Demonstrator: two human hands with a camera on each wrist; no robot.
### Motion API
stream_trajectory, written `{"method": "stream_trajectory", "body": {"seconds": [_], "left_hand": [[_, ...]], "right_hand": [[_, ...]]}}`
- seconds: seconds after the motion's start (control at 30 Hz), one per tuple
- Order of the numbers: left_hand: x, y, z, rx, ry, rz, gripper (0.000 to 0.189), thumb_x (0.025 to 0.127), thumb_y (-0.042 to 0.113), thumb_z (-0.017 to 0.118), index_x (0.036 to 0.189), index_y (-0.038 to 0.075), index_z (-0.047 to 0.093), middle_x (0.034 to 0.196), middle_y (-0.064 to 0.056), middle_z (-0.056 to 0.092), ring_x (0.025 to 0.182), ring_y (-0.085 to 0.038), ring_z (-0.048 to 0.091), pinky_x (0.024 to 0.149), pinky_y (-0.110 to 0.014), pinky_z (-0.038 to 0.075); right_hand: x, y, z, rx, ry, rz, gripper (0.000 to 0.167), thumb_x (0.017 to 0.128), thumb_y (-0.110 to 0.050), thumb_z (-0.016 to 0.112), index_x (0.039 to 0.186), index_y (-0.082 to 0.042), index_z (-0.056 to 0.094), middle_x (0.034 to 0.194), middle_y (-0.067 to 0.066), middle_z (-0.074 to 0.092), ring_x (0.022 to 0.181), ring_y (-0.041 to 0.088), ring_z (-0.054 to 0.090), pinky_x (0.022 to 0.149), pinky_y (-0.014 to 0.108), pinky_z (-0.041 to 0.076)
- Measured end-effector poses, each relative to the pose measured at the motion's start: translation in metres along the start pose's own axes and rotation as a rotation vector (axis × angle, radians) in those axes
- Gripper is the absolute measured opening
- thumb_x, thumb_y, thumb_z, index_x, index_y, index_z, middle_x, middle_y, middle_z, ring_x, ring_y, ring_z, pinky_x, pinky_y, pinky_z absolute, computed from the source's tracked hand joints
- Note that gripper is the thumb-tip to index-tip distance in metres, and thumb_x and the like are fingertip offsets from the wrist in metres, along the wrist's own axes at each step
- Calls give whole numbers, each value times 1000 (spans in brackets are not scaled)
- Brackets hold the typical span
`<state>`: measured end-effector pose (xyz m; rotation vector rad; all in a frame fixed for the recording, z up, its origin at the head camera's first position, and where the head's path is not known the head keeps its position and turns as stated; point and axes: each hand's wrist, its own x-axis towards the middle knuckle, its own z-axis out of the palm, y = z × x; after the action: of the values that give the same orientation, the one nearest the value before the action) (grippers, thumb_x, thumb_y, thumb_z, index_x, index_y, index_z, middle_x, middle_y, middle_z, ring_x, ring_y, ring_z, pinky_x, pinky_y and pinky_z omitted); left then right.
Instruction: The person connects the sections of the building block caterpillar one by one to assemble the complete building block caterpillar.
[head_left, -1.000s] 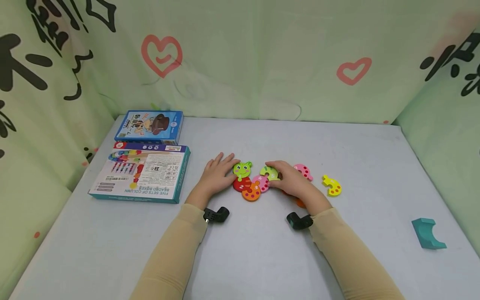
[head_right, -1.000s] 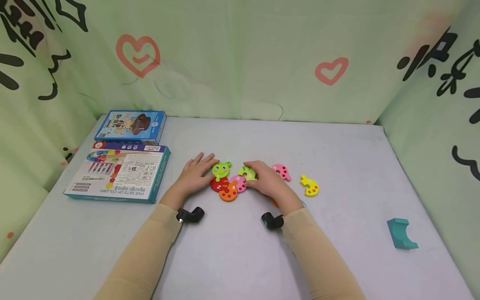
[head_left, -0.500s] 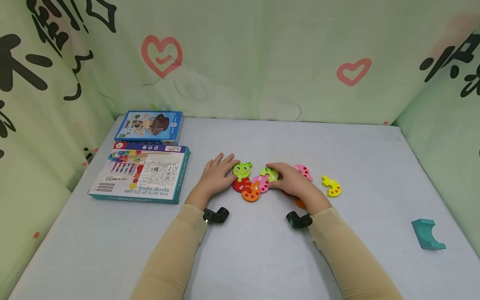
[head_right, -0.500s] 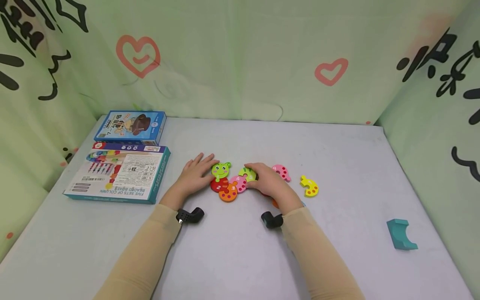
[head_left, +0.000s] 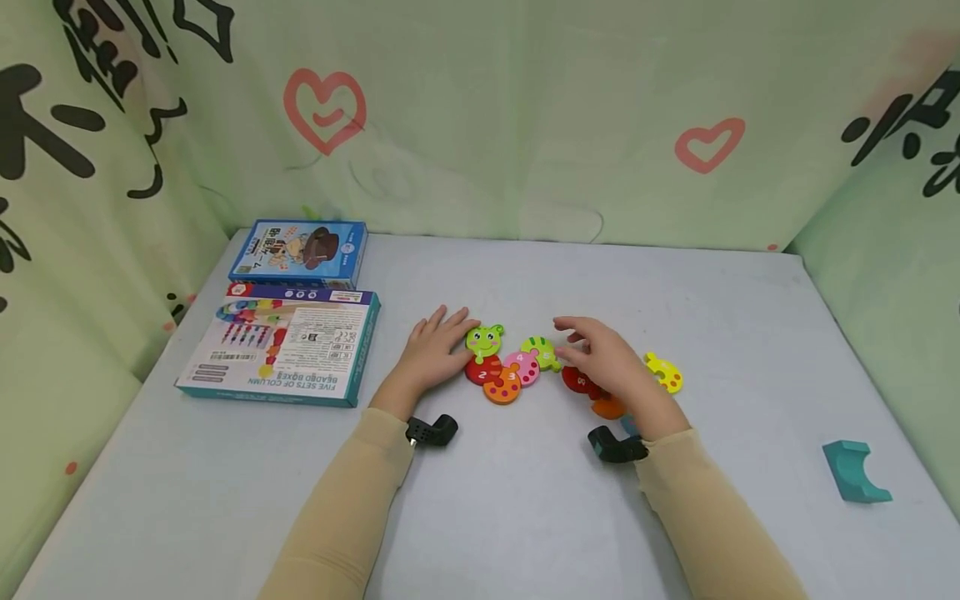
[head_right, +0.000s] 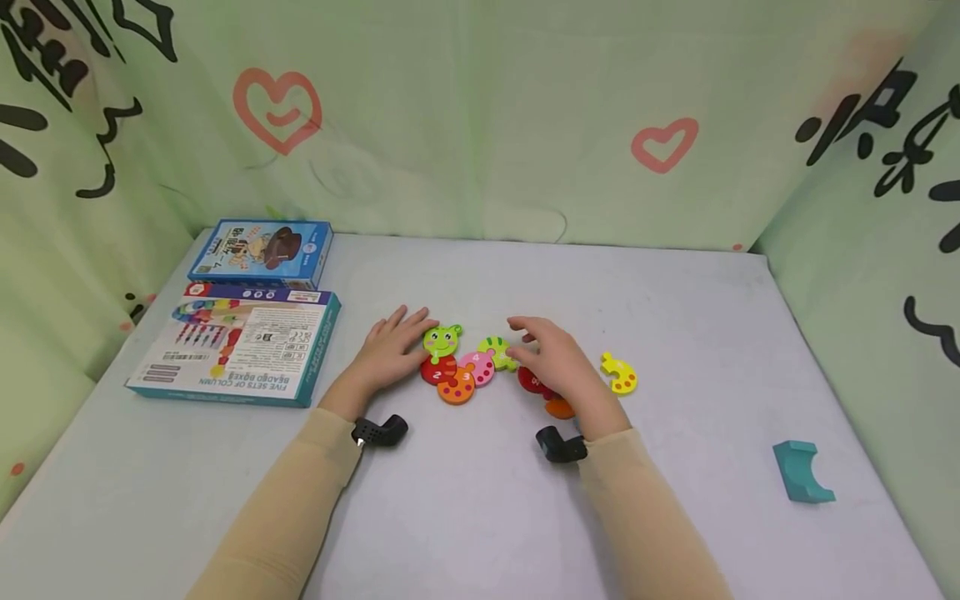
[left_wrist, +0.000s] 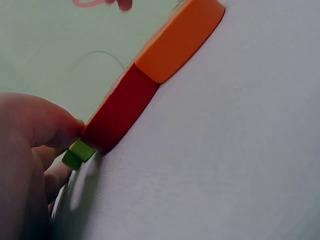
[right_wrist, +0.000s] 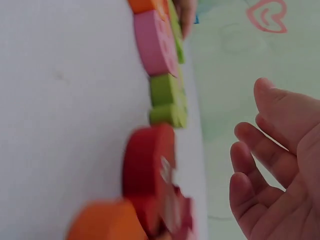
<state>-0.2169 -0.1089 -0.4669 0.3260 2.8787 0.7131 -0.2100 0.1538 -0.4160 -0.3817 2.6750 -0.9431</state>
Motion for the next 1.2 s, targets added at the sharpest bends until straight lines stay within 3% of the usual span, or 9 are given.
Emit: {"method": "stream_trajectory", "body": {"seconds": [0.27,0.43,0.63,0.8,0.97,1.2], "left_hand": [[0,2,-3,-3,-8,-3,50,88,35,44,137,28,39,151,5,22,142,-23,6,113,-50,4],[1,1,-3,-3,4,-2,50,88,35,44,137,28,39,151,5,23,142,-24,6,113,-50,4],[0,1,0,1,-11,-2,50,88,35,45,137,29,40,151,5,24,142,-24,6,113,-51,4],[1,1,3,3,-7,-5,50,88,35,45,137,29,40,151,5,24,142,-23,7,113,-50,4],[1,1,2,9,-6,-1,50,88,35,44,137,29,40,151,5,23,142,-24,7,113,-50,4],[0,1,-1,12,-3,-1,50,88,36,45,137,29,39,151,5,23,142,-24,7,113,-51,5]], "right_hand": [[-43,15,-31,-72,82,-4,51,89,-25,57,134,-8,41,132,16,45,110,33,46,88,49,45],[-67,32,-34,-100,45,0,54,87,-25,59,134,-4,41,133,19,44,115,36,43,92,54,40],[-90,59,-21,-80,-15,24,64,83,-31,64,133,0,39,133,21,44,118,38,42,95,58,37],[-96,67,-13,-113,-51,45,76,78,-35,68,136,0,35,136,24,39,122,42,33,97,61,32],[-96,67,-10,-184,-66,44,77,76,-32,69,136,1,34,135,29,35,122,47,27,96,65,28],[-96,62,-17,-137,-29,105,71,80,-34,66,137,-6,34,136,23,37,115,41,41,93,58,38]]}}
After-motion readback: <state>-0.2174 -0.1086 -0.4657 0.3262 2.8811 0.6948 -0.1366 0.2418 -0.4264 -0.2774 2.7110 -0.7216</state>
